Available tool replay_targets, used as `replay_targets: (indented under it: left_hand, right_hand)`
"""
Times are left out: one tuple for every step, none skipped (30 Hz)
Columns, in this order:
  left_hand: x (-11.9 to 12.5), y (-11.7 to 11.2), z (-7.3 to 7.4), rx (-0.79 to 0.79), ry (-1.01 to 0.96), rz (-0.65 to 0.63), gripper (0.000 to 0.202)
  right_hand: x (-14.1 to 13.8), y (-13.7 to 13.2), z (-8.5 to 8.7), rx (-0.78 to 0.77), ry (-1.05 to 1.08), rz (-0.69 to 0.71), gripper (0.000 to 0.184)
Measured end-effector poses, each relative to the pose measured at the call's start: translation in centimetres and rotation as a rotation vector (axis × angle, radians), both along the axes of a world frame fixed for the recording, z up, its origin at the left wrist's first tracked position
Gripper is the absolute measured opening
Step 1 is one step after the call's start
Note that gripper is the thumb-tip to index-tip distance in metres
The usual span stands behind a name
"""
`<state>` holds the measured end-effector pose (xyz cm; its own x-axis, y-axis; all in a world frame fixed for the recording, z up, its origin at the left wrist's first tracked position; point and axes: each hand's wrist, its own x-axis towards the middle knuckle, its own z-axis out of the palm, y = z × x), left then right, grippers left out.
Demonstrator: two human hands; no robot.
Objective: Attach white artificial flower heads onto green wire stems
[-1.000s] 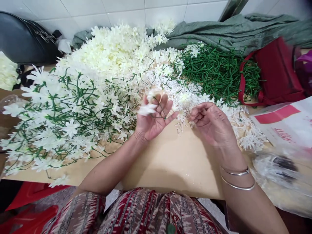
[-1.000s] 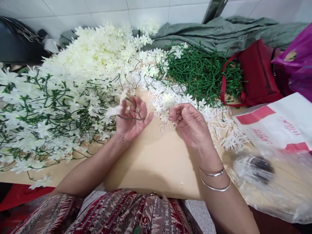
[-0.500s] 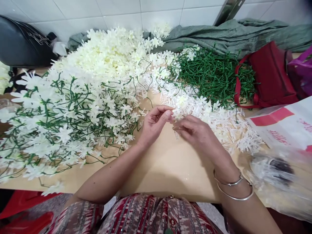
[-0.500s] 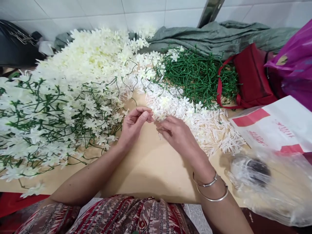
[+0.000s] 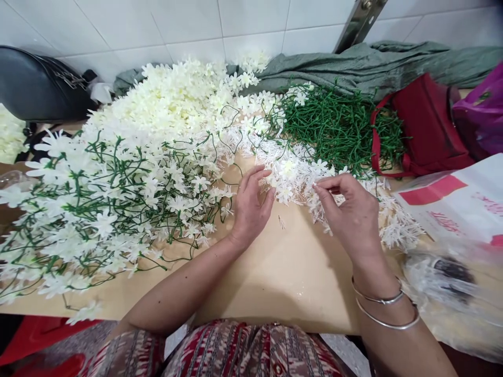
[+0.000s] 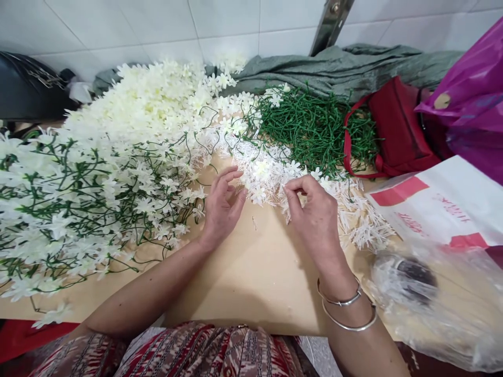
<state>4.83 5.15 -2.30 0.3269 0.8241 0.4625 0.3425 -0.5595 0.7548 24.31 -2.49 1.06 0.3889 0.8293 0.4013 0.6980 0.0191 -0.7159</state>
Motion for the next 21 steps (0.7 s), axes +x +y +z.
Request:
replay_targets:
  left_hand:
    - [0.3, 0.1, 0.0, 0.003, 0.016, -0.003, 0.03]
    - [0.6, 0.3, 0.0, 0.015, 0.028, -0.006, 0.03]
    - [1.1, 0.6, 0.0, 0.032, 0.037, -0.006, 0.03]
    - [1.6, 0.9, 0.0, 0.056, 0.046, -0.004, 0.03]
    - [2.1, 1.4, 0.0, 0.08, 0.059, 0.0, 0.03]
    - [2.6, 1.8, 0.0, 0.101, 0.078, 0.004, 0.029]
    - [3.1, 2.3, -0.1, 0.117, 0.105, 0.008, 0.029]
    - [3.4, 2.8, -0.2, 0.124, 0.137, 0.014, 0.028]
    - [3.7, 3.2, -0.2, 0.129, 0.169, 0.019, 0.027]
    - [3.9, 3.5, -0.3, 0.13, 0.195, 0.023, 0.025]
    - [4.0, 3.7, -0.4, 0.131, 0.211, 0.028, 0.023]
    - [4.0, 3.8, -0.5, 0.135, 0.215, 0.031, 0.021]
    - [4.0, 3.9, -0.5, 0.144, 0.203, 0.033, 0.02]
    - [3.9, 3.8, -0.5, 0.158, 0.179, 0.032, 0.02]
    - [3.9, 3.7, -0.5, 0.175, 0.145, 0.031, 0.021]
    - [3.8, 3.5, -0.3, 0.19, 0.107, 0.029, 0.023]
    - [3.7, 3.4, -0.1, 0.197, 0.068, 0.023, 0.024]
    - [3.6, 3.2, 0.1, 0.193, 0.029, 0.018, 0.026]
    - [3.5, 3.0, 0.4, 0.172, -0.01, 0.009, 0.027]
    - [3.5, 2.8, 0.6, 0.134, -0.049, -0.004, 0.028]
    - [3.5, 2.6, 0.9, 0.084, -0.094, -0.026, 0.028]
  right_hand:
    - [-0.1, 0.1, 0.1, 0.036, 0.015, -0.042, 0.008]
    - [-0.2, 0.2, 0.1, 0.063, 0.024, -0.073, 0.007]
    - [-0.3, 0.3, 0.1, 0.082, 0.033, -0.094, 0.005]
    - [-0.3, 0.4, 0.1, 0.098, 0.042, -0.105, 0.003]
    - [-0.4, 0.5, 0.1, 0.113, 0.05, -0.107, 0.002]
    - [-0.4, 0.6, 0.0, 0.126, 0.055, -0.102, 0.004]
    - [-0.4, 0.6, 0.0, 0.134, 0.055, -0.093, 0.005]
    - [-0.4, 0.6, -0.1, 0.139, 0.051, -0.082, 0.006]
    - [-0.4, 0.7, -0.2, 0.139, 0.045, -0.072, 0.006]
    - [-0.5, 0.7, -0.2, 0.135, 0.041, -0.061, 0.006]
    - [-0.5, 0.7, -0.2, 0.131, 0.039, -0.053, 0.007]
    - [-0.6, 0.7, -0.3, 0.128, 0.042, -0.046, 0.008]
    - [-0.7, 0.7, -0.3, 0.129, 0.047, -0.039, 0.008]
    - [-0.8, 0.7, -0.3, 0.133, 0.054, -0.033, 0.009]
    - [-0.9, 0.7, -0.2, 0.141, 0.06, -0.03, 0.01]
    - [-1.0, 0.7, -0.2, 0.151, 0.065, -0.027, 0.011]
    - [-1.1, 0.7, -0.2, 0.161, 0.071, -0.023, 0.012]
    - [-1.2, 0.6, -0.1, 0.169, 0.079, -0.018, 0.013]
    - [-1.4, 0.6, 0.0, 0.177, 0.089, -0.013, 0.013]
    - [-1.5, 0.6, 0.2, 0.181, 0.107, -0.006, 0.013]
    - [-1.6, 0.5, 0.3, 0.183, 0.136, 0.003, 0.012]
